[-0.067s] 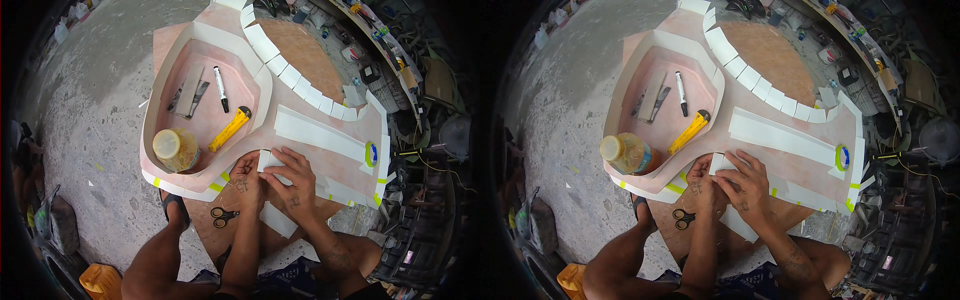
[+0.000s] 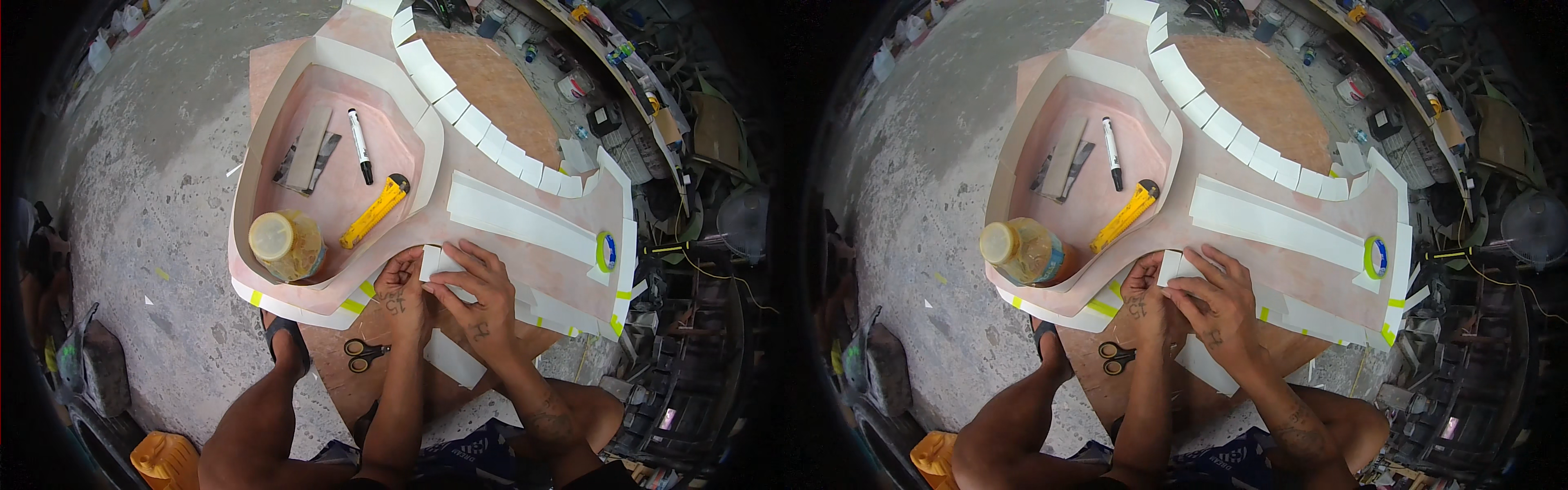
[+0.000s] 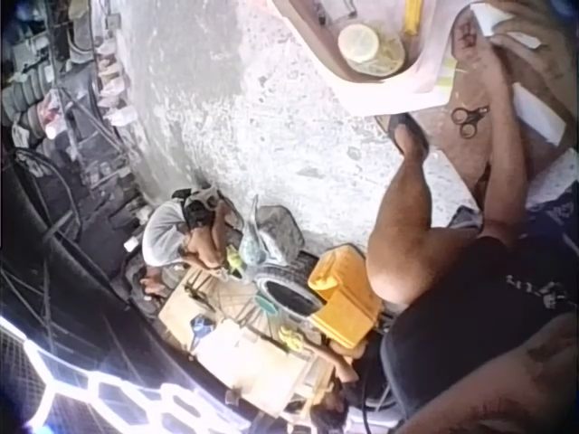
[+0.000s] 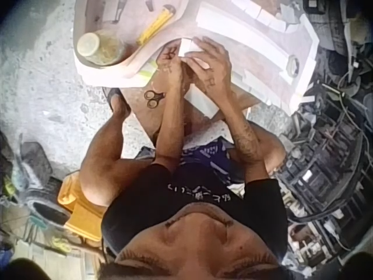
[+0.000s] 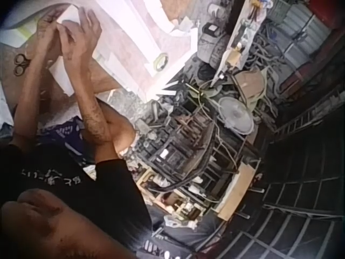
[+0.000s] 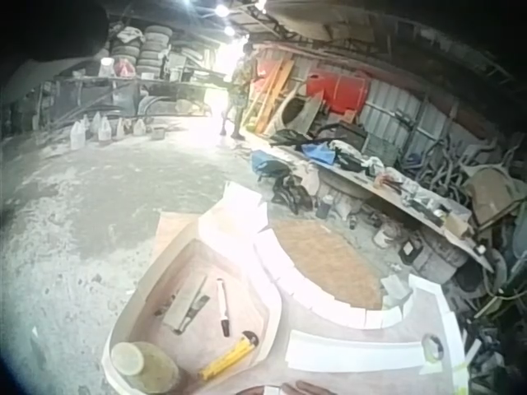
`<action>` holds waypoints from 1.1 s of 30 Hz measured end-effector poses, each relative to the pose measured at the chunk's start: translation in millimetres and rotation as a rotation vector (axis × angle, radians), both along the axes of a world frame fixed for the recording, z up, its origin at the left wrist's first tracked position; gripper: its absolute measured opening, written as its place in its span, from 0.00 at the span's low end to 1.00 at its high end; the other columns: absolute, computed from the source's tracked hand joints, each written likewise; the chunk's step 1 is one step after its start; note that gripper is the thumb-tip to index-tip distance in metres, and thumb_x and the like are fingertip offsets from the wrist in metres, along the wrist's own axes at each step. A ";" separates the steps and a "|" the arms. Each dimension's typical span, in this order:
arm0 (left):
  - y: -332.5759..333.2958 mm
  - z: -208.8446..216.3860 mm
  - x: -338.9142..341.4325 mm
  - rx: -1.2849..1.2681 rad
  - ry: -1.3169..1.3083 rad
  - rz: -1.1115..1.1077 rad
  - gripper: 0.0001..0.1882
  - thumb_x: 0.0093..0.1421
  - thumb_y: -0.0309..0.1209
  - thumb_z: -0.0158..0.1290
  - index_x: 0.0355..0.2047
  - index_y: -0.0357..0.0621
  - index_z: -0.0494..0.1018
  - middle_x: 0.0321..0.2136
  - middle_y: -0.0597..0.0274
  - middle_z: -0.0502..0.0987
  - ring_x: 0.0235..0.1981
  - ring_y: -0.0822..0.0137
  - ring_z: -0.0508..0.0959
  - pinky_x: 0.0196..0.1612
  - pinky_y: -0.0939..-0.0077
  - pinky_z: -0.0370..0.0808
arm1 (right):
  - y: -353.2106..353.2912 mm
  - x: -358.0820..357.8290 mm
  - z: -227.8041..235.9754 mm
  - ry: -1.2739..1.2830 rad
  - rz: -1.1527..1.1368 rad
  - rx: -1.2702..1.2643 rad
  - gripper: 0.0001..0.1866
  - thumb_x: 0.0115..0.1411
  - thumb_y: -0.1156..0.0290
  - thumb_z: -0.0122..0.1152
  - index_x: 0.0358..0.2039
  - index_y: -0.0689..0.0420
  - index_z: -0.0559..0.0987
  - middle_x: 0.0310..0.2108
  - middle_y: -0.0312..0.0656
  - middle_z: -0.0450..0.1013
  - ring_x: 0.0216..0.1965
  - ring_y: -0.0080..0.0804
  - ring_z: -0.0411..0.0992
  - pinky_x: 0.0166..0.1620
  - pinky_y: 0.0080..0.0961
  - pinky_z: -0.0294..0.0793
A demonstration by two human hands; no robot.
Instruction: Assembling a large foam or paper structure template by cutting strips and gluing them into place.
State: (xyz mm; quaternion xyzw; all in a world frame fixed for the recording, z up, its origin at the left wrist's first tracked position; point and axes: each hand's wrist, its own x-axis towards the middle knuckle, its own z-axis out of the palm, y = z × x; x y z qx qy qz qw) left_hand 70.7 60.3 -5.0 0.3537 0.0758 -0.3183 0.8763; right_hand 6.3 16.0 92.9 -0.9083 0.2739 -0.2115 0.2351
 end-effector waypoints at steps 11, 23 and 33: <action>-0.5 -2.5 -2.7 0.070 -0.018 -0.003 0.06 0.61 0.24 0.55 0.37 0.36 0.75 0.30 0.63 0.79 0.28 0.79 0.76 0.34 0.87 0.71 | -1.1 -2.6 -3.4 -0.018 0.029 0.012 0.08 0.50 0.71 0.69 0.33 0.54 0.83 0.49 0.45 0.75 0.55 0.46 0.67 0.56 0.39 0.64; -4.0 -4.1 -6.3 0.090 -0.090 0.031 0.06 0.61 0.25 0.56 0.37 0.35 0.75 0.29 0.63 0.79 0.27 0.79 0.75 0.33 0.87 0.70 | -3.2 -2.9 -3.9 0.000 0.018 -0.030 0.07 0.49 0.72 0.69 0.31 0.54 0.83 0.48 0.43 0.76 0.55 0.44 0.68 0.56 0.37 0.65; -4.7 -1.3 -6.9 0.090 -0.085 0.039 0.06 0.61 0.24 0.55 0.36 0.34 0.75 0.29 0.61 0.79 0.28 0.77 0.77 0.35 0.86 0.72 | -3.7 -4.6 -4.9 -0.014 0.027 -0.016 0.08 0.49 0.72 0.69 0.31 0.55 0.82 0.48 0.45 0.76 0.55 0.45 0.67 0.56 0.39 0.63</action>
